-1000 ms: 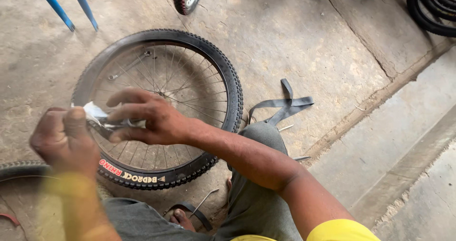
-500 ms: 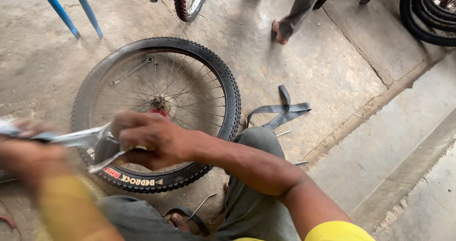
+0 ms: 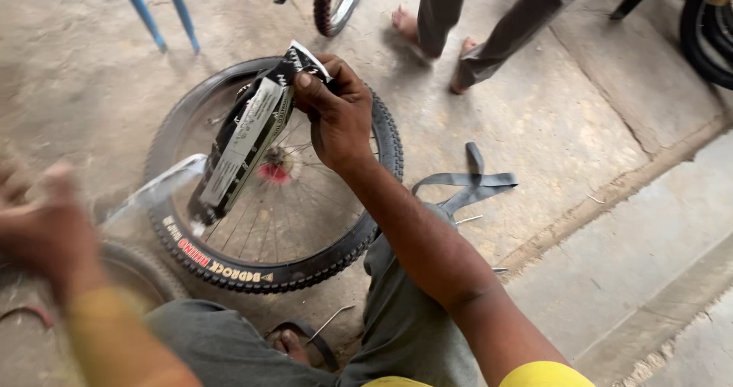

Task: The person cuts a strip from an old inner tube using scissors and wraps it around the rim of a bicycle wheel. They then mount a tire onto the wheel using a tire lever and prepare a new inner tube by removing it from its packaging.

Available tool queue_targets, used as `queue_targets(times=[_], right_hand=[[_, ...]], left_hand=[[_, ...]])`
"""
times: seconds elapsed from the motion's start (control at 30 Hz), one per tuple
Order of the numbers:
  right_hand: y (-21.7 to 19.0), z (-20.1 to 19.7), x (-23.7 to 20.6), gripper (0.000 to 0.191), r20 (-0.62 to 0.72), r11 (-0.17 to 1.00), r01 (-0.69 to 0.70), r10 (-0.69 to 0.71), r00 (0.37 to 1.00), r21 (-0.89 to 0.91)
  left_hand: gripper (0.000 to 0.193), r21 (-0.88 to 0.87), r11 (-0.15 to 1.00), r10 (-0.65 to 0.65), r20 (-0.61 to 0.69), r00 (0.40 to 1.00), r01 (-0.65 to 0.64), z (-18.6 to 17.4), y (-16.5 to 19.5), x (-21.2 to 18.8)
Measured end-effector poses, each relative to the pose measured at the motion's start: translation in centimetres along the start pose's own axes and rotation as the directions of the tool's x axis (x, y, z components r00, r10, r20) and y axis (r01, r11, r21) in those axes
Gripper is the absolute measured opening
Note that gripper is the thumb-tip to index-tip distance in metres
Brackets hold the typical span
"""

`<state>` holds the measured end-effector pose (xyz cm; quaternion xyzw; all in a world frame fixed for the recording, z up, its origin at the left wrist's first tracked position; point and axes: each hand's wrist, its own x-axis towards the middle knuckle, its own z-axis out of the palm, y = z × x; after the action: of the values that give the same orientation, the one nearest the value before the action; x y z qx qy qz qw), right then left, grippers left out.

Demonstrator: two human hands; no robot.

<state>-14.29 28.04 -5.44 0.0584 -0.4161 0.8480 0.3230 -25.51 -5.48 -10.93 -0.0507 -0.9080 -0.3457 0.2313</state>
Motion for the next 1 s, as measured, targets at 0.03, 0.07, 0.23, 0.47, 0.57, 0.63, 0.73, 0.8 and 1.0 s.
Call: queue_targets(times=[0.03, 0.07, 0.23, 0.47, 0.57, 0.63, 0.73, 0.8, 1.0], right_hand=[[0.3, 0.5, -0.3, 0.014, -0.001, 0.997, -0.032, 0.032, 0.999, -0.076], [0.7, 0.9, -0.6, 0.012, -0.004, 0.986, -0.065, 0.065, 0.998, -0.153], [2.8, 2.9, -2.9, 0.015, 0.158, 0.863, 0.11, -0.035, 0.987, -0.493], [2.0, 2.4, -1.7, 0.015, 0.061, 0.892, 0.035, -0.008, 0.998, -0.451], [1.9, 2.5, -1.3, 0.015, 0.196, 0.918, 0.048, 0.032, 0.98, -0.393], [1.9, 2.8, -1.7, 0.018, 0.379, 0.83, 0.241, -0.039, 0.925, -0.503], [1.5, 3.3, -2.2, 0.026, 0.482, 0.703, 0.347, -0.008, 0.876, -0.621], [1.1, 3.7, -2.0, 0.02, 0.5, 0.683, 0.306, 0.1, 0.86, -0.663], [0.4, 3.2, 1.4, 0.013, 0.741, 0.356, 0.65, 0.289, 0.607, -0.671]], left_hand=[[0.024, -0.199, 0.973, 0.122, 0.006, 0.992, -0.118, 0.2, 2.6, -0.6], [0.027, -0.44, 0.878, 0.231, 0.046, 0.972, -0.188, 0.6, 5.1, -1.6], [0.07, -0.767, 0.565, 0.339, 0.551, 0.763, 0.303, 2.4, 13.9, -5.5], [0.089, -0.808, 0.245, 0.386, 0.588, 0.71, 0.536, 1.4, 15.5, -6.2], [0.092, -0.894, 0.299, 0.264, 0.413, 0.871, 0.334, 2.1, 15.0, -6.7], [0.09, -0.898, 0.205, 0.165, 0.424, 0.891, 0.389, 2.2, 14.6, -6.9], [0.085, -0.875, 0.354, 0.148, 0.4, 0.904, 0.33, 1.5, 14.2, -7.2], [0.084, -0.833, 0.511, 0.211, 0.357, 0.91, 0.209, 1.0, 14.0, -7.1], [0.084, -0.571, 0.821, 0.394, 0.591, 0.704, 0.02, 2.2, 13.0, -3.9]])
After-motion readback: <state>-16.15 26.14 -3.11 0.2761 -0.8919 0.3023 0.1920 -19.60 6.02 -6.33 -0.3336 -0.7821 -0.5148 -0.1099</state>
